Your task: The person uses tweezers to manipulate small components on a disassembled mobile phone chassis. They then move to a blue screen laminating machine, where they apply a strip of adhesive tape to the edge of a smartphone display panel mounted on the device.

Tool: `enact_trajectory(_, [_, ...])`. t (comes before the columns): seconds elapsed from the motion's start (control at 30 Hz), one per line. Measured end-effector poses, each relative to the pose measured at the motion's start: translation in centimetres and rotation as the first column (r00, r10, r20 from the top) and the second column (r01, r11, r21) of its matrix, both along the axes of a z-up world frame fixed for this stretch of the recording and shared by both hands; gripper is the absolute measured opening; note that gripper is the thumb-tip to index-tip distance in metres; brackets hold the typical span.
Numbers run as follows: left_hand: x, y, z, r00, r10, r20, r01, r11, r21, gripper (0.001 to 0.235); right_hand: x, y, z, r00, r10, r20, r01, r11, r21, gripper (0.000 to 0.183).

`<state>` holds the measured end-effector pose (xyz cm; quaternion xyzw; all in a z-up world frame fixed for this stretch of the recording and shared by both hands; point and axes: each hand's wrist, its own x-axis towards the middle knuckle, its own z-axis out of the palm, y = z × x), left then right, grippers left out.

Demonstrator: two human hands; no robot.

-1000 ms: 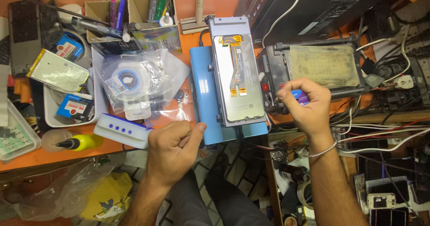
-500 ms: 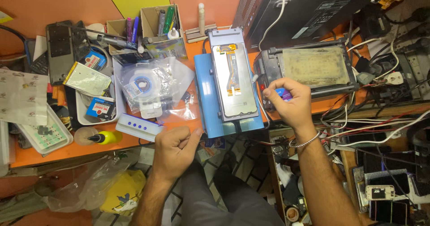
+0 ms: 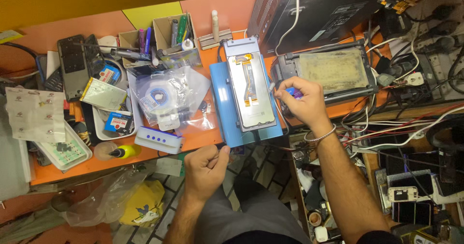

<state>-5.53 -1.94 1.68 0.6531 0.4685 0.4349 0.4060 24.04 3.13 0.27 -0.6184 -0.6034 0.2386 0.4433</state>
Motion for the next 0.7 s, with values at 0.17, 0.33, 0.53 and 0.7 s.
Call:
enact_trajectory(0.17, [0.9,0.0,0.2,0.999,-0.038,-0.036,0.038,0.999,-0.011,0.051,0.7,0.4,-0.1,1.000,0.011,0.023,-0.012,0.999,0.044,0.007])
enact_trajectory(0.33, [1.6,0.5,0.2,0.999,-0.049,-0.015,0.049,0.998,-0.038,0.047,1.1,1.0,-0.7,0.999,-0.041,0.019,0.040,0.998,0.038,0.009])
enact_trajectory(0.53, [2.0,-0.2,0.0,1.000,-0.010,-0.011,0.010,1.000,0.007,0.044,1.1,0.2,-0.8,0.998,-0.059,-0.003,0.059,0.997,0.054,0.012])
enact_trajectory(0.7, [1.2,-1.0,-0.2,1.000,0.003,0.001,-0.003,1.000,0.024,0.044,0.8,-0.8,0.0,0.991,-0.085,-0.107,0.079,0.995,-0.063,0.011])
